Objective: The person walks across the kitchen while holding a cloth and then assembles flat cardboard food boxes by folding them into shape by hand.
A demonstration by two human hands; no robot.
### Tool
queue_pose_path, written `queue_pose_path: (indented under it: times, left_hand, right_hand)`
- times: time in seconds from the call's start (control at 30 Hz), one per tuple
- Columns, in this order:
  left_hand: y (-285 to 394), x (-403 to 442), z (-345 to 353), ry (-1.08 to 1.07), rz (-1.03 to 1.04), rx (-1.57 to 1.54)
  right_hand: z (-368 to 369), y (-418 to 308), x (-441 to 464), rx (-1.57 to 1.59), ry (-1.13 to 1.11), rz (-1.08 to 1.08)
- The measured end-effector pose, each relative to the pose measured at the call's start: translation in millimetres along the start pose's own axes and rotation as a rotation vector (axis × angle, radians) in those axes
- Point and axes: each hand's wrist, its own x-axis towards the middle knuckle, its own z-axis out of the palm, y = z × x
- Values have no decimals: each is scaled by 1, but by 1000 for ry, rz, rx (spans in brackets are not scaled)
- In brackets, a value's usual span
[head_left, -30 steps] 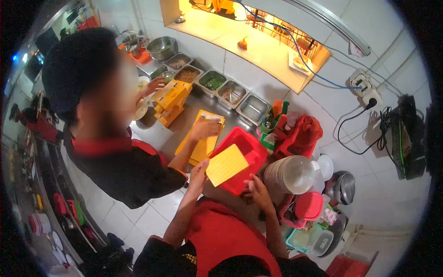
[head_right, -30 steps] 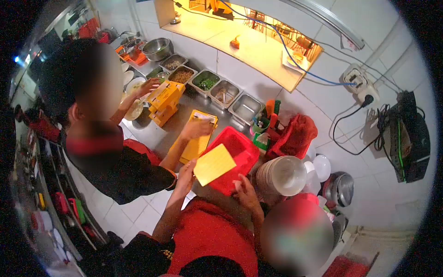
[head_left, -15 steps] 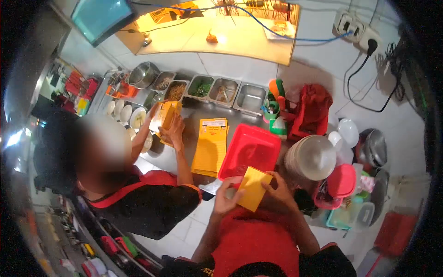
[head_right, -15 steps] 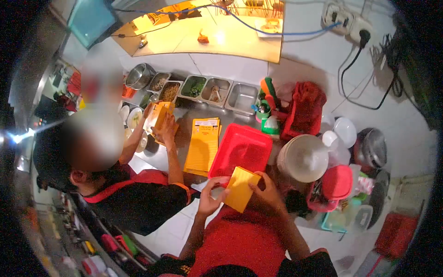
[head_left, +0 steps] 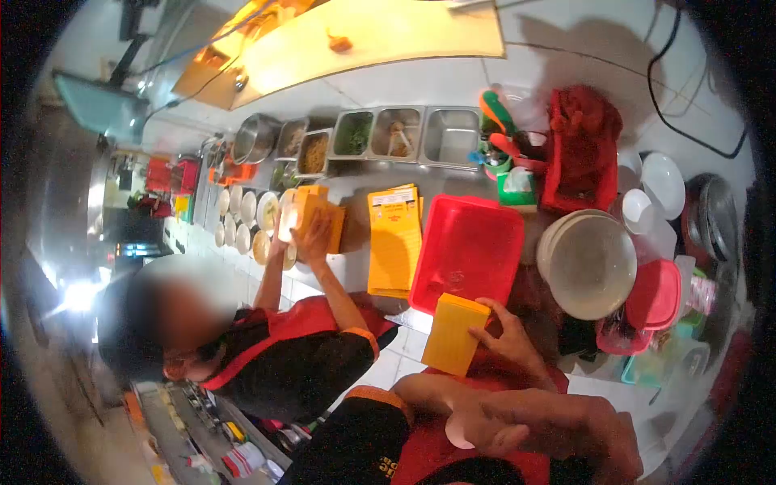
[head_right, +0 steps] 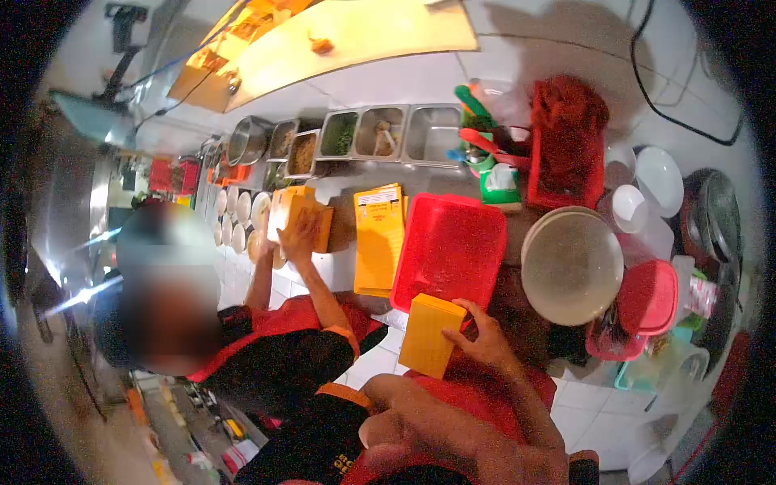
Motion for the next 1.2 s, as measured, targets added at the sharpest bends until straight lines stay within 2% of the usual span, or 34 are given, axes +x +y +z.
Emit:
queue_pose_path:
  times: [0.1,0.2,0.3,0.37,0.4,0.43,0.5,0.6,0.7,0.73,0.77,0.8,0.9,0.93,0.97,1.0,1.03,1.07,1.1,1.13,1.17,1.2]
  left_hand:
    - [-4,5,-17,61,-36,-32]
    - [14,-31,-45,266,-93,250]
    - [31,-91,-87,612,-295,767]
    - [48,-140,-126,820,-532,1262]
    - [58,-170,-149,859,-698,1543]
    - [69,-203,-171,825,-910,1862]
    - [92,-258,-205,584,-1310,2353]
    - [124,-317,-239,208,-1692,2618]
    - [145,-353,-243,-85,-1915,2738]
    - [151,-352,-238,-238,-1969,2790]
    - [150,-352,-227,-765,-2169,2845]
    - [149,-367,-218,-752,-2158,2854]
    - [145,-426,-217,-195,-2922,2897]
    - [148,-406,-202,-148,-2897,2918]
    - [149,-389,-175,-186,-3060,2890]
    - [148,-361,-142,-223,-3236,2835]
    - [145,-349,-131,-490,-3784,2344]
    - [141,-338,-119,-828,-4200,1599]
    - [142,-328,-104,-1390,-4381,596]
    - [143,-318,-93,-1915,-4209,-282]
    - [145,-304,-83,-2265,-3896,-926]
    - [144,-285,-75,-2483,-3620,-1355]
  right_hand:
    - [-5,14,-1,7,23,9]
    - [-11,12,1,53,12,45]
    - [-9,21,9,103,-16,67]
    - [-10,24,12,124,-30,77]
    - [-11,21,14,131,-47,89]
    - [-14,18,16,135,-60,100]
    - [-16,13,18,138,-65,102]
    - [-18,17,21,156,-89,114]
    - [-16,26,21,130,-90,111]
    - [-15,29,21,96,-75,92]
    - [-16,31,22,83,-67,91]
    - [-15,31,21,88,-57,93]
    - [-13,30,17,50,-23,80]
    - [-12,29,16,29,-6,64]
    - [-10,30,15,4,-9,58]
    - [-8,32,12,9,-11,67]
    - [-8,30,10,10,-15,75]
    - [-8,20,8,20,-16,90]
    - [-8,25,7,-8,-21,80]
    - [-3,36,5,-7,-16,82]
    - [1,41,4,-5,-12,80]
    - [3,37,3,-29,-22,68]
